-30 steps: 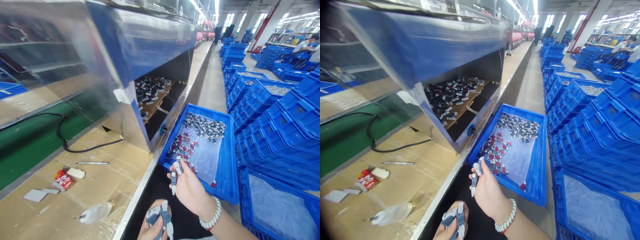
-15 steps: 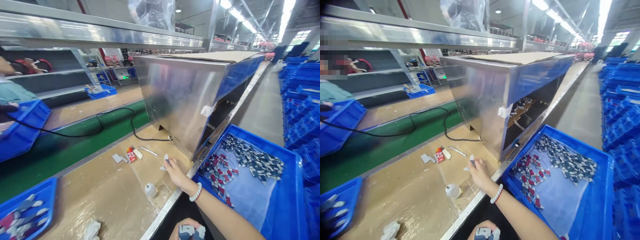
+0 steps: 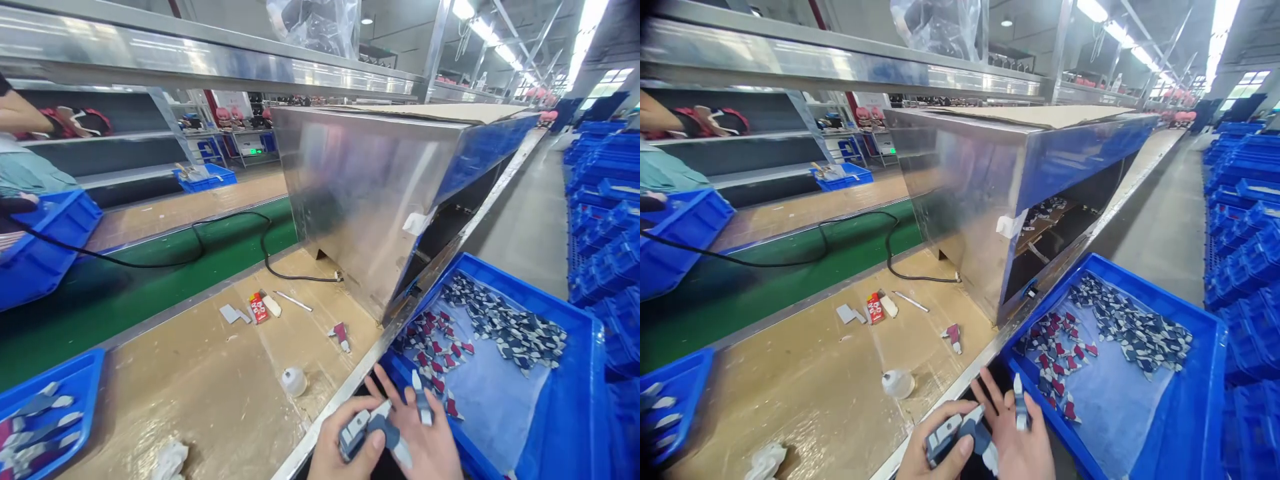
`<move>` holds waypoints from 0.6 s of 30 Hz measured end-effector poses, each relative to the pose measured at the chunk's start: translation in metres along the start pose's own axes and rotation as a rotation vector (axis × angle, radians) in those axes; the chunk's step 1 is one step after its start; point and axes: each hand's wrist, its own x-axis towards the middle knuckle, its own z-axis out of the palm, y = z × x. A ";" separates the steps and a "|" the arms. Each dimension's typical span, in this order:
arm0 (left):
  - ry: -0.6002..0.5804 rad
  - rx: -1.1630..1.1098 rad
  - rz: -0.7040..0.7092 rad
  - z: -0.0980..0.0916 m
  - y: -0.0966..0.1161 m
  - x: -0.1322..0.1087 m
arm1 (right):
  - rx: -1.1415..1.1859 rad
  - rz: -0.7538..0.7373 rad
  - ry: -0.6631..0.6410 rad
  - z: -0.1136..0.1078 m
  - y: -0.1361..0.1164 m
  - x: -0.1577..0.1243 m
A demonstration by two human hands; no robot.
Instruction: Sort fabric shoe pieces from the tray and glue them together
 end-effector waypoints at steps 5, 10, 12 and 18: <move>0.011 0.526 0.078 0.032 0.009 0.023 | 0.295 0.032 0.119 -0.024 0.027 -0.009; 0.062 0.897 0.283 0.060 -0.012 0.028 | 0.380 -0.046 0.267 -0.011 0.017 -0.005; 0.053 1.016 0.389 0.062 -0.017 0.029 | 0.388 -0.043 0.269 -0.012 0.012 -0.005; -0.003 1.211 0.579 0.053 -0.031 0.043 | 0.284 -0.062 0.219 -0.052 0.009 -0.001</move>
